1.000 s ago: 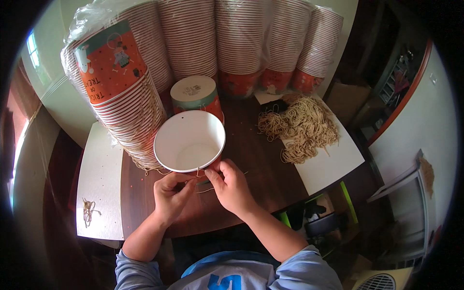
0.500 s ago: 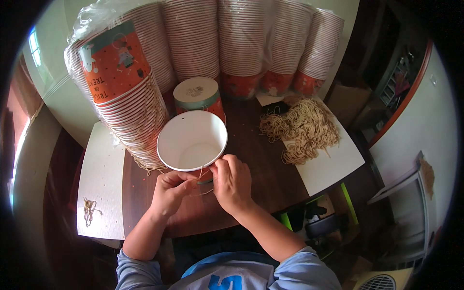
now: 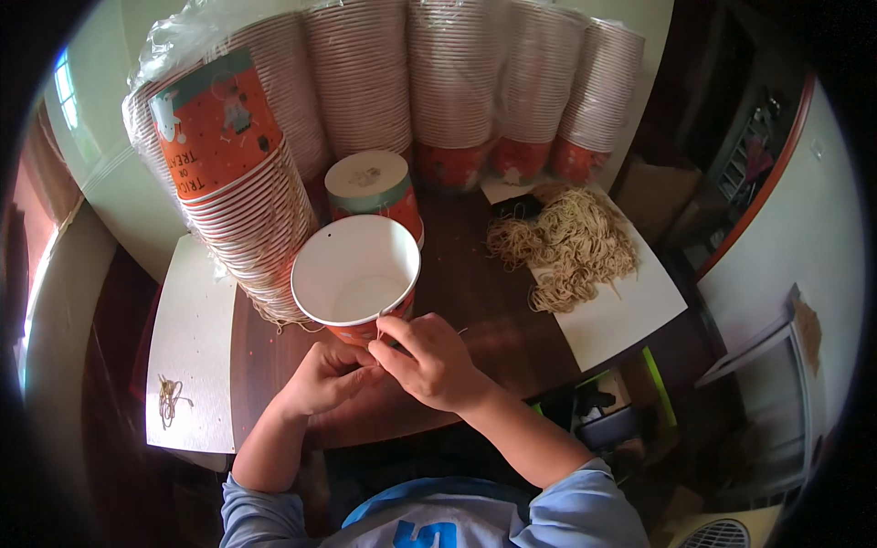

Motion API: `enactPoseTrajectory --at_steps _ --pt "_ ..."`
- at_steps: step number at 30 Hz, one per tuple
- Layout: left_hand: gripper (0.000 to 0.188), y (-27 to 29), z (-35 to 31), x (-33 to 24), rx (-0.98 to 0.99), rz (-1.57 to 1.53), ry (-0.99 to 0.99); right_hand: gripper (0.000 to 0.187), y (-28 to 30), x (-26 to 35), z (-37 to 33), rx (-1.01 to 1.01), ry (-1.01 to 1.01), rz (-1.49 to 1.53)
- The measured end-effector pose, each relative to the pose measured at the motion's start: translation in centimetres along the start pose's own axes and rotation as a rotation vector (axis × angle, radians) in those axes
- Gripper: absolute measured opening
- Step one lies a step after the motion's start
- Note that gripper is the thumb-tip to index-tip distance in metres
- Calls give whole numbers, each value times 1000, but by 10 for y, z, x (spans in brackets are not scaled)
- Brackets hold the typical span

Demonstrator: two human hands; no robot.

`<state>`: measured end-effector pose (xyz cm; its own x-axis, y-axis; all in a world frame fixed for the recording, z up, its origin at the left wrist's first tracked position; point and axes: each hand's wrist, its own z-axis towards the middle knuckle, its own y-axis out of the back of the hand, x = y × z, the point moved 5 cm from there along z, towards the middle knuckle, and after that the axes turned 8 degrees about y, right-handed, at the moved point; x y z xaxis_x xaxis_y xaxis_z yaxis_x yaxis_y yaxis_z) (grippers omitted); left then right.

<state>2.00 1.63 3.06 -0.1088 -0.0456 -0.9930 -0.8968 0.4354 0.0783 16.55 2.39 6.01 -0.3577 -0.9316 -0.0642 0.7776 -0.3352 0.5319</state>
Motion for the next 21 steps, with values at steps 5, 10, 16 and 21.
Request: enactPoseTrajectory --at_steps 5,10,16,21 --pt "16 2 -7 -3 194 4 -111 27 3 -13 -4 -74 -21 11" --pt "12 -8 -11 -10 295 85 -136 26 0 -12 -2 -17 -4 2" --pt "13 -9 -10 -8 345 25 -142 23 -6 -22 3 -25 24 -2" --pt "12 -7 -12 -9 340 -13 -116 23 -4 -28 6 14 -20 134"
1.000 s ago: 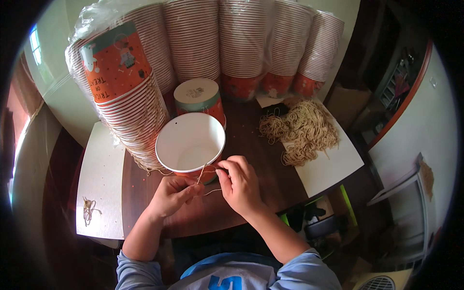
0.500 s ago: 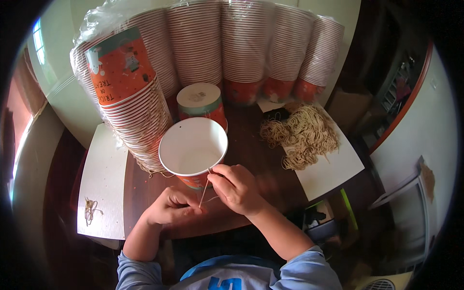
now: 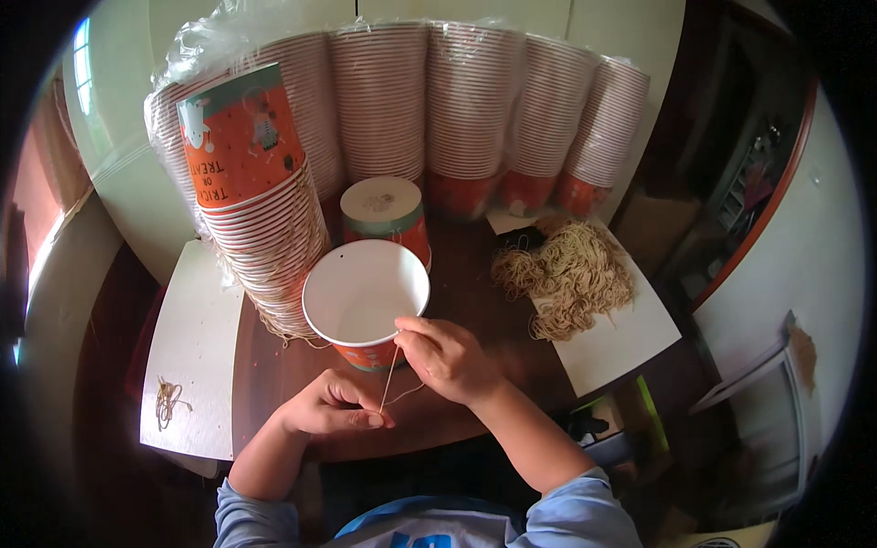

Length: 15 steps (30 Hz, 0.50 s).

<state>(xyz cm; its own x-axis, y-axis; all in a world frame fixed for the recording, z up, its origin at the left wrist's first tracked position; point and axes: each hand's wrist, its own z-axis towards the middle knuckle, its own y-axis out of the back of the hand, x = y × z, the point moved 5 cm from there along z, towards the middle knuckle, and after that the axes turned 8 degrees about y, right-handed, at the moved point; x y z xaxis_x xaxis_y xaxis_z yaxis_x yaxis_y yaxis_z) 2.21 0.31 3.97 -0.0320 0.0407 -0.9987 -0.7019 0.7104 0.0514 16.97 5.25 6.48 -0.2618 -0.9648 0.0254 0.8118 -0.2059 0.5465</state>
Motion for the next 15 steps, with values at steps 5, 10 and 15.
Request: enactPoseTrajectory --at_steps 5,10,15 --pt "29 -5 -7 1 170 -118 212 17 26 -27 2 5 -196 298" --pt "30 21 -18 -2 177 5 189 13 53 -57 3 116 -310 397" --pt "19 51 -43 -4 47 -294 2 30 68 -60 -6 282 -373 86"
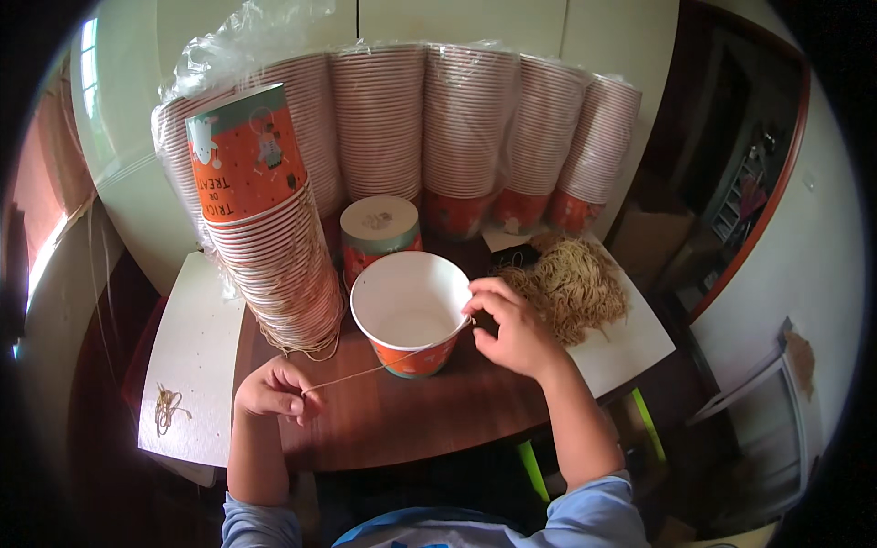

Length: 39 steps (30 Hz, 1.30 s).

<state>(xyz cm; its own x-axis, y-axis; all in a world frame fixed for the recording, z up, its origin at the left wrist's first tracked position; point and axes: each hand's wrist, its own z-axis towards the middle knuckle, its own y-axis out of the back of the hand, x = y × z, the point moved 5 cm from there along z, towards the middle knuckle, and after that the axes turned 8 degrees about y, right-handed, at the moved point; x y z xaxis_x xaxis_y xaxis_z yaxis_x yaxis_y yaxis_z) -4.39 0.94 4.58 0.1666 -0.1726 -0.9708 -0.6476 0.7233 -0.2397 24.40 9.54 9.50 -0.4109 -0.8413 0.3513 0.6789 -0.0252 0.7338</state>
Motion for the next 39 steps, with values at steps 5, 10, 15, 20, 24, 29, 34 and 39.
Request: enactPoseTrajectory --at_steps 5,10,15,20,24,29,34,39 --pt "21 -11 22 14 -93 14 202 59 -17 85 9 -106 25 278" --pt "19 -22 40 24 58 75 146 58 -79 116 22 173 31 296" --pt "26 -9 36 38 -90 -234 233 13 -66 89 19 170 -57 296" --pt "44 -14 46 46 -73 -371 332 12 -35 61 3 42 -296 350" --pt "34 -14 51 53 -49 -329 377 15 -27 46 -11 20 -343 355" --pt "28 -9 48 51 -157 -107 419 15 -20 56 -19 301 -207 -68" --pt "49 -18 53 47 -103 -157 359 34 -33 105 -17 264 24 22" --pt "64 -15 54 49 -87 -91 270 48 -84 99 -13 92 -20 253"
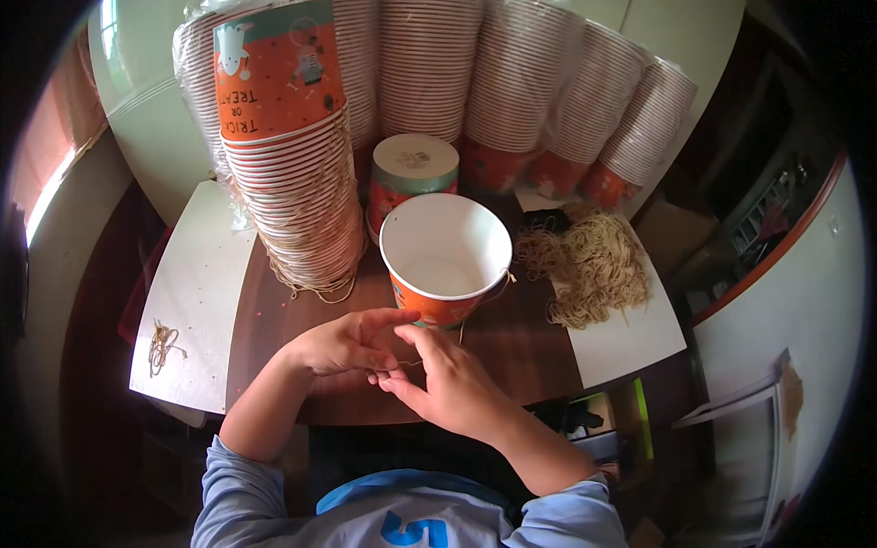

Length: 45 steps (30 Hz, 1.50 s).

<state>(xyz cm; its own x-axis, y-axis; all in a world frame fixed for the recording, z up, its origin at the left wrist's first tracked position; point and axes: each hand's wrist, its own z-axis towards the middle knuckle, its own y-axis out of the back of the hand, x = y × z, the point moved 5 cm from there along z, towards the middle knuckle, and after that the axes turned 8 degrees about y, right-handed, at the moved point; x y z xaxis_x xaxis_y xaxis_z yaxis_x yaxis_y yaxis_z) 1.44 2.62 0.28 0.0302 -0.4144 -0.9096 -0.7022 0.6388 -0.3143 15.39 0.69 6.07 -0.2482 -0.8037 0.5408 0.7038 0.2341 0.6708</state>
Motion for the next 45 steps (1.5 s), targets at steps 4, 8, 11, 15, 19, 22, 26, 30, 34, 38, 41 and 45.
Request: enactPoseTrajectory --at_steps 4,8,11,15,19,22,26,30,34,38,41,45 --pt "64 -1 2 1 23 -79 -99 40 -26 -14 0 51 -160 439" --pt "58 -1 -9 -9 -105 -143 50 17 -16 -20 -1 -49 -95 96" --pt "43 6 -13 -8 -146 -110 49 9 -8 -22 -3 -138 -74 43" --pt "28 4 -12 -5 -174 -7 142 10 2 -19 -4 -217 -57 28" --pt "25 4 -11 -6 -172 7 160 9 4 -19 -7 -227 -49 25" --pt "25 4 -8 -2 -161 17 176 9 4 -20 -8 -229 -35 28" --pt "24 6 -5 1 -149 79 113 8 4 -19 -6 -221 -31 42" --pt "21 6 -6 -3 -124 92 41 13 1 -14 -3 -175 -88 82" --pt "20 5 -5 -3 -113 95 -1 16 -1 -16 -2 -114 -35 59" --pt "17 5 -5 -2 -124 101 -15 12 -1 -15 -2 -92 1 9" --pt "17 5 -7 -3 -126 123 -45 11 0 -13 1 -81 34 -41" --pt "16 -6 -12 -13 -189 205 -93 11 3 -9 0 -124 59 -27"
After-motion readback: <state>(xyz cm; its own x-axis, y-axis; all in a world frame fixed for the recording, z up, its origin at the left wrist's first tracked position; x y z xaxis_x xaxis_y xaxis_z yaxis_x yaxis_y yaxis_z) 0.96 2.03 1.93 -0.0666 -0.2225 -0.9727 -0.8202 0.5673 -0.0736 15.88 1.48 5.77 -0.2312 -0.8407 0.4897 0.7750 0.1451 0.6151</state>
